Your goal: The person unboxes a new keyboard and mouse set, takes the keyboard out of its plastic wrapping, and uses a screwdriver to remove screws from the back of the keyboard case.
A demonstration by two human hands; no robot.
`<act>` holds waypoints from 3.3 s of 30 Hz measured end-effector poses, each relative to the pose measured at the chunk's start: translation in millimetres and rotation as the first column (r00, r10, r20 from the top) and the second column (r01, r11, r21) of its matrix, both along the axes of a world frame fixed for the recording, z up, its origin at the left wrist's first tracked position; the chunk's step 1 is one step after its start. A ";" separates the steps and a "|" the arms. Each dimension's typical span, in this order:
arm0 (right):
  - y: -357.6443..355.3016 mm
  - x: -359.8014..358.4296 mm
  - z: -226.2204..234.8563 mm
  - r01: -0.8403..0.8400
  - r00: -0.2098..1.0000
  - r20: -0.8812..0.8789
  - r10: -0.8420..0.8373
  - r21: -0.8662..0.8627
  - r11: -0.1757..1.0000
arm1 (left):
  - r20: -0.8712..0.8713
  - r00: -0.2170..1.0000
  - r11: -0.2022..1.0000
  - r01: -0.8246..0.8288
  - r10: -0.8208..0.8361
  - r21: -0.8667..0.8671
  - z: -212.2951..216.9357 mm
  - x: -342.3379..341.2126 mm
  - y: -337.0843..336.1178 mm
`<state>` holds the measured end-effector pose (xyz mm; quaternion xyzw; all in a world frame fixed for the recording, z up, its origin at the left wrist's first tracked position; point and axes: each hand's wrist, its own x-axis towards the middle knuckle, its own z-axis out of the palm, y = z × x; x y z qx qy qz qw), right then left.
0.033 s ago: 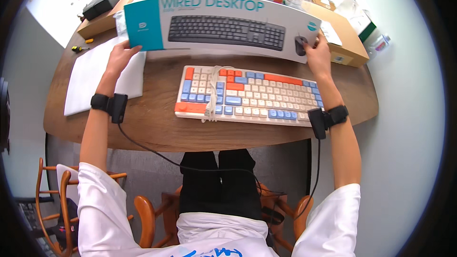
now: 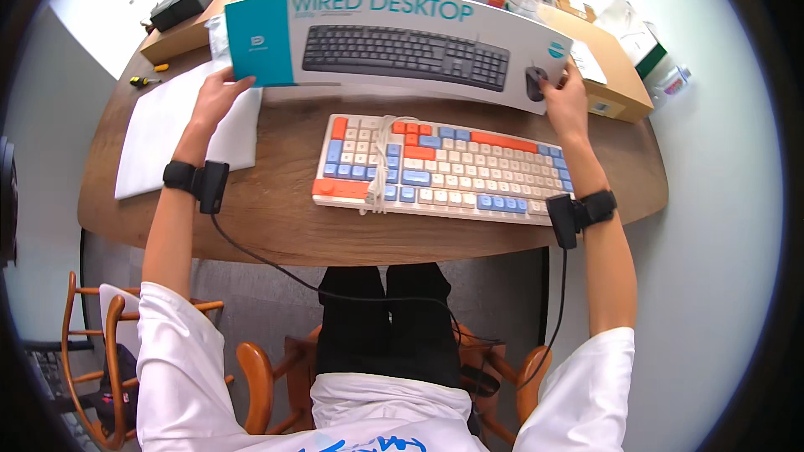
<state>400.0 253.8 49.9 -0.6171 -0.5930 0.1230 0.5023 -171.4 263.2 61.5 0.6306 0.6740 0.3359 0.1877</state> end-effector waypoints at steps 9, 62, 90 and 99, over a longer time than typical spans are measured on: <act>-30.9 4.8 2.7 0.018 0.999 -0.035 -0.020 -0.041 0.999 | -0.393 0.919 0.994 -0.034 -0.011 -0.107 -22.8 0.2 -28.7; -26.3 -15.9 -1.3 0.014 0.905 0.424 0.020 -0.078 0.997 | -0.673 0.739 0.999 0.033 -0.002 0.033 -24.6 7.9 -66.4; -233.3 -295.4 19.6 -0.717 0.285 0.640 0.713 -0.351 0.602 | -0.312 0.946 0.995 0.100 -0.089 0.020 -5.6 -112.9 -112.0; -191.8 -236.9 39.4 -0.547 0.701 0.503 0.505 -0.075 0.834 | -0.203 0.972 0.984 0.144 -0.120 0.107 -13.8 -95.9 -108.9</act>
